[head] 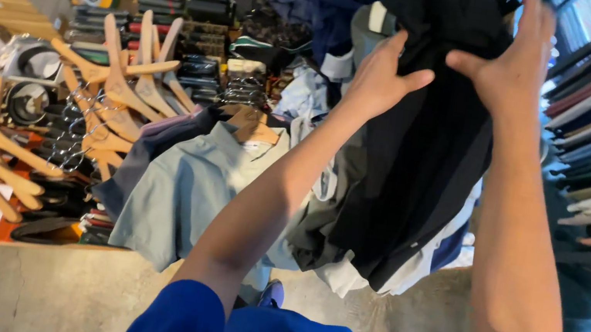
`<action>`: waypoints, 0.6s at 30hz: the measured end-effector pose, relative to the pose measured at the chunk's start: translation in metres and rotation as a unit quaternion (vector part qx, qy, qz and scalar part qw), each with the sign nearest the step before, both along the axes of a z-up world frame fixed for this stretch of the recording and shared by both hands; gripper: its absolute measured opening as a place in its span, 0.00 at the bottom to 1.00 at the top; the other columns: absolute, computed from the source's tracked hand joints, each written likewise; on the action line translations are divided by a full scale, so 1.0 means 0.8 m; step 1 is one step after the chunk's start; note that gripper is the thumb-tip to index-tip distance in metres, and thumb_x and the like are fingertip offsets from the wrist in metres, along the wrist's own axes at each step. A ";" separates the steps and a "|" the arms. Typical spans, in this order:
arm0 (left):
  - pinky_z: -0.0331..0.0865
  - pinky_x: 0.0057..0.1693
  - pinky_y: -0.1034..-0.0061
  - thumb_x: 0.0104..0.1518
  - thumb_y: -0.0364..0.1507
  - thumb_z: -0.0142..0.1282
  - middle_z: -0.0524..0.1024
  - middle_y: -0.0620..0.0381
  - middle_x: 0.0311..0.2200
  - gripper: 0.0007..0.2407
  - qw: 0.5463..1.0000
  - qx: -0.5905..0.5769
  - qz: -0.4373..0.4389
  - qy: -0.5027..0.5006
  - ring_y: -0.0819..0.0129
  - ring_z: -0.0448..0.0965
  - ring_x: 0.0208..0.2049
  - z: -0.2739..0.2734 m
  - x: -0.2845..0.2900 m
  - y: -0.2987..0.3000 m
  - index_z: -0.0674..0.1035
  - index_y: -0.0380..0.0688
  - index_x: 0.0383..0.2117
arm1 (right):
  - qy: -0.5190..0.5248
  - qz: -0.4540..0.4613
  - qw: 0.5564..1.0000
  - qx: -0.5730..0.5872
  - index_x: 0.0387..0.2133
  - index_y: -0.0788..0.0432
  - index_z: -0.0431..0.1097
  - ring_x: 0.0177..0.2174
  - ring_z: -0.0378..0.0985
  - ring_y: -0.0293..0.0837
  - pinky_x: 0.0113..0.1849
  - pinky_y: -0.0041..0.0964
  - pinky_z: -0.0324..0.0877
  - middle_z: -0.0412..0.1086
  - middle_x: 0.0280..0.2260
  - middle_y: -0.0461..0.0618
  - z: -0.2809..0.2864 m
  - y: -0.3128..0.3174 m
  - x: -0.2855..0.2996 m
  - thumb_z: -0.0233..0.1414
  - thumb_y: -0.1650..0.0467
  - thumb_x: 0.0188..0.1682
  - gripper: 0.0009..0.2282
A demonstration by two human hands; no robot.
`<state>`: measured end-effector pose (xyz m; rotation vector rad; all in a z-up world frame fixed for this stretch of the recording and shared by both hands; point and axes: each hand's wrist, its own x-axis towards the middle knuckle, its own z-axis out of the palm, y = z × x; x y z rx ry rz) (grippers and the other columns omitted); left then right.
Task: The person removes a bundle of clothes on hangers from a rack and walks to a table. They then proceed to hang several items, including a grey sweatshirt, a dark jacket, a black shirt, and a pink shirt, onto wooden hangers one by one.
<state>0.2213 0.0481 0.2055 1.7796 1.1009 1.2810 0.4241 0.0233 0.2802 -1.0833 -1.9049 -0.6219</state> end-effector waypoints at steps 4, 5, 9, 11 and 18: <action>0.75 0.54 0.68 0.49 0.35 0.68 0.80 0.45 0.49 0.25 1.000 -0.008 -0.007 -0.018 0.57 0.83 0.50 -0.141 -0.085 0.014 0.76 0.39 0.54 | 0.125 -0.005 0.972 -0.200 0.53 0.67 0.70 0.45 0.74 0.60 0.47 0.48 0.71 0.72 0.47 0.62 -0.131 0.012 -0.029 0.73 0.72 0.37 0.29; 0.75 0.47 0.66 0.52 0.32 0.66 0.80 0.45 0.39 0.17 0.998 -0.039 0.001 0.058 0.56 0.82 0.40 -0.172 -0.121 0.004 0.78 0.39 0.45 | 0.178 0.014 0.956 -0.233 0.49 0.66 0.72 0.42 0.77 0.56 0.44 0.45 0.73 0.73 0.46 0.60 -0.160 0.005 -0.051 0.70 0.74 0.38 0.24; 0.71 0.39 0.60 0.54 0.26 0.56 0.80 0.48 0.30 0.02 0.969 -0.006 0.054 0.241 0.51 0.80 0.34 -0.327 -0.241 -0.017 0.80 0.43 0.29 | 0.231 0.067 0.918 -0.314 0.43 0.65 0.75 0.32 0.79 0.49 0.37 0.41 0.75 0.76 0.39 0.58 -0.253 -0.018 -0.151 0.64 0.77 0.40 0.16; 0.70 0.42 0.58 0.51 0.26 0.56 0.80 0.52 0.33 0.03 0.943 0.009 0.067 0.326 0.53 0.80 0.38 -0.338 -0.263 -0.039 0.81 0.45 0.29 | 0.235 0.071 0.903 -0.353 0.41 0.65 0.75 0.31 0.79 0.48 0.36 0.40 0.74 0.76 0.36 0.57 -0.301 -0.024 -0.190 0.64 0.76 0.41 0.14; 0.62 0.52 0.51 0.46 0.25 0.57 0.80 0.60 0.41 0.11 0.811 0.079 0.078 0.574 0.63 0.76 0.49 -0.331 -0.286 -0.079 0.82 0.48 0.37 | 0.360 0.064 0.731 -0.576 0.31 0.63 0.76 0.21 0.74 0.39 0.26 0.35 0.71 0.75 0.23 0.50 -0.429 -0.060 -0.296 0.60 0.69 0.47 0.07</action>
